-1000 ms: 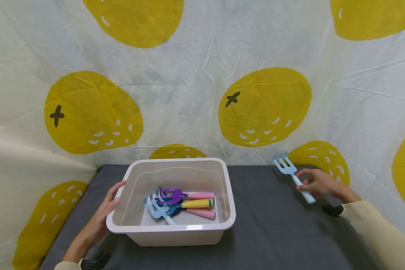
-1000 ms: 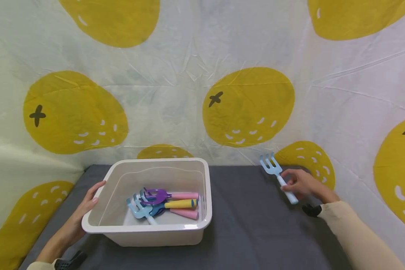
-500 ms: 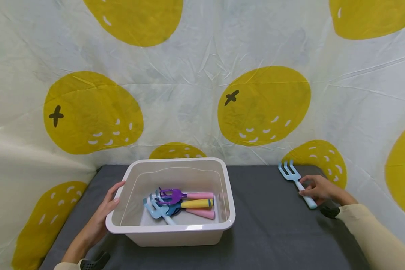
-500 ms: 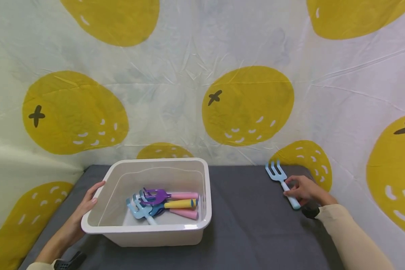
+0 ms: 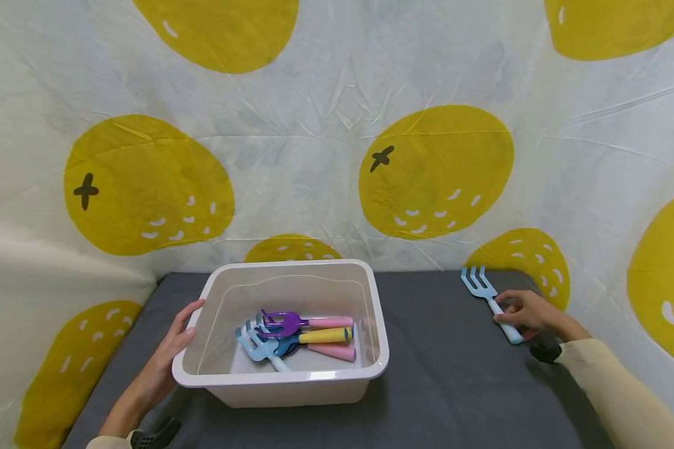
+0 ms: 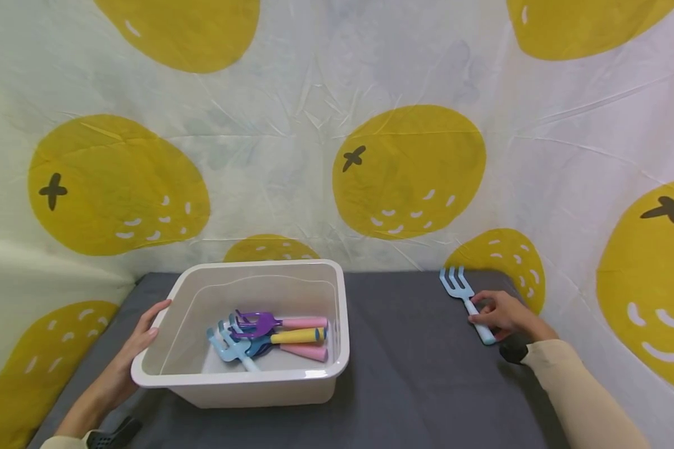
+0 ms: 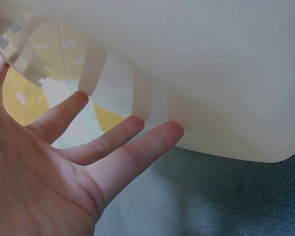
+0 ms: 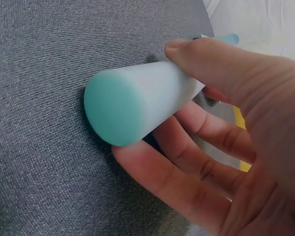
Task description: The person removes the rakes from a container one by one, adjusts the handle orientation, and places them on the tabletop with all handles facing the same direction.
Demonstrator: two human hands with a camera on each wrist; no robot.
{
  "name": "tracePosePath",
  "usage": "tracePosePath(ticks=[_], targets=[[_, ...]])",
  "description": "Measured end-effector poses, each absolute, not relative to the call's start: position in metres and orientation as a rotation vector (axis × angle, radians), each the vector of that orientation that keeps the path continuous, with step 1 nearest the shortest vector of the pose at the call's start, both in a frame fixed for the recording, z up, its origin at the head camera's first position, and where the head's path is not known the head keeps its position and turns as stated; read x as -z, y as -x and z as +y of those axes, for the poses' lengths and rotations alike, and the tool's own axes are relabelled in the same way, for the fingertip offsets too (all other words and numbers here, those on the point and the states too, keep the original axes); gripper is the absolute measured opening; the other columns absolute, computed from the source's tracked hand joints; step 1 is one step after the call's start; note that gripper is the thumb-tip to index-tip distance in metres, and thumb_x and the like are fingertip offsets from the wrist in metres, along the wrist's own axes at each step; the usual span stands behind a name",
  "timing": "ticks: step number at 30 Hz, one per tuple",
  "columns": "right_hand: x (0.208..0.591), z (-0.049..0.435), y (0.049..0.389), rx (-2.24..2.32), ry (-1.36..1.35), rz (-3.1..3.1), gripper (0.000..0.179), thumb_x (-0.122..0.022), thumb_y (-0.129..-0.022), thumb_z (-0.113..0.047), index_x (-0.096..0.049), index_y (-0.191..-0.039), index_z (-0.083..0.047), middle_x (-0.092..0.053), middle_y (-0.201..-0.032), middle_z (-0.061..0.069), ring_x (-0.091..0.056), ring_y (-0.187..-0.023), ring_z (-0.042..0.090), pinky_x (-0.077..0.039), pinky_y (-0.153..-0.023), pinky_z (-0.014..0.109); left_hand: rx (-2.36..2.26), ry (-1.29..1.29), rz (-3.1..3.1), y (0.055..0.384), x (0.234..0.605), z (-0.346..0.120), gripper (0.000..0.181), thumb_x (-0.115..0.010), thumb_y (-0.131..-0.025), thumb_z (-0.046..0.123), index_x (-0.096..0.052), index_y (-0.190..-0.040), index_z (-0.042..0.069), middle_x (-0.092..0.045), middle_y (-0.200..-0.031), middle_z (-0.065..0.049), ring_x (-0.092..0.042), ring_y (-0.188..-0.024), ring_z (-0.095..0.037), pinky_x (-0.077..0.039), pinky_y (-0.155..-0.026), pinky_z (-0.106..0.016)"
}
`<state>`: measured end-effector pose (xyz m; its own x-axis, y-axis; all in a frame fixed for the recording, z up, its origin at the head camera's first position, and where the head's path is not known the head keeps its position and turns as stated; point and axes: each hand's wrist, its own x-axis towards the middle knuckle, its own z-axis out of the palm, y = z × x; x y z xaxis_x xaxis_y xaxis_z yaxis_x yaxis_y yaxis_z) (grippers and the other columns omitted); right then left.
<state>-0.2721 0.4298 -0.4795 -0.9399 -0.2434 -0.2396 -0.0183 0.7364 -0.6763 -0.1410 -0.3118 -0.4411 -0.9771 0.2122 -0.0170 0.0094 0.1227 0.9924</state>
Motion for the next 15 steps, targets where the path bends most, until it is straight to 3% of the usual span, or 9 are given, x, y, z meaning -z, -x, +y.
tracePosePath(ticks=[8,15], targets=[[0.481,0.4319,0.27,1.033,0.228,2.62,0.058,-0.076,-0.094,-0.026,-0.052,-0.137,0.005,-0.066,-0.096,0.011,-0.062,-0.081,0.025,-0.061,-0.063,0.043,-1.957,-0.233,2.249,0.1387,0.4379,-0.311,0.053,-0.032,-0.11,0.032,-0.014,-0.16,0.034,-0.014,-0.153,-0.005,-0.047,-0.122,-0.025,-0.054,-0.092,-0.043],[0.4799,0.4325,0.2686,1.058,0.245,2.6,0.058,-0.076,-0.095,-0.024,-0.051,-0.138,0.006,-0.067,-0.094,0.011,-0.063,-0.08,0.025,-0.061,-0.063,0.044,-1.96,-0.232,2.25,0.1395,0.4398,-0.311,0.052,-0.031,-0.11,0.032,-0.015,-0.159,0.035,-0.014,-0.153,-0.006,-0.049,-0.12,-0.022,-0.055,-0.091,-0.041]])
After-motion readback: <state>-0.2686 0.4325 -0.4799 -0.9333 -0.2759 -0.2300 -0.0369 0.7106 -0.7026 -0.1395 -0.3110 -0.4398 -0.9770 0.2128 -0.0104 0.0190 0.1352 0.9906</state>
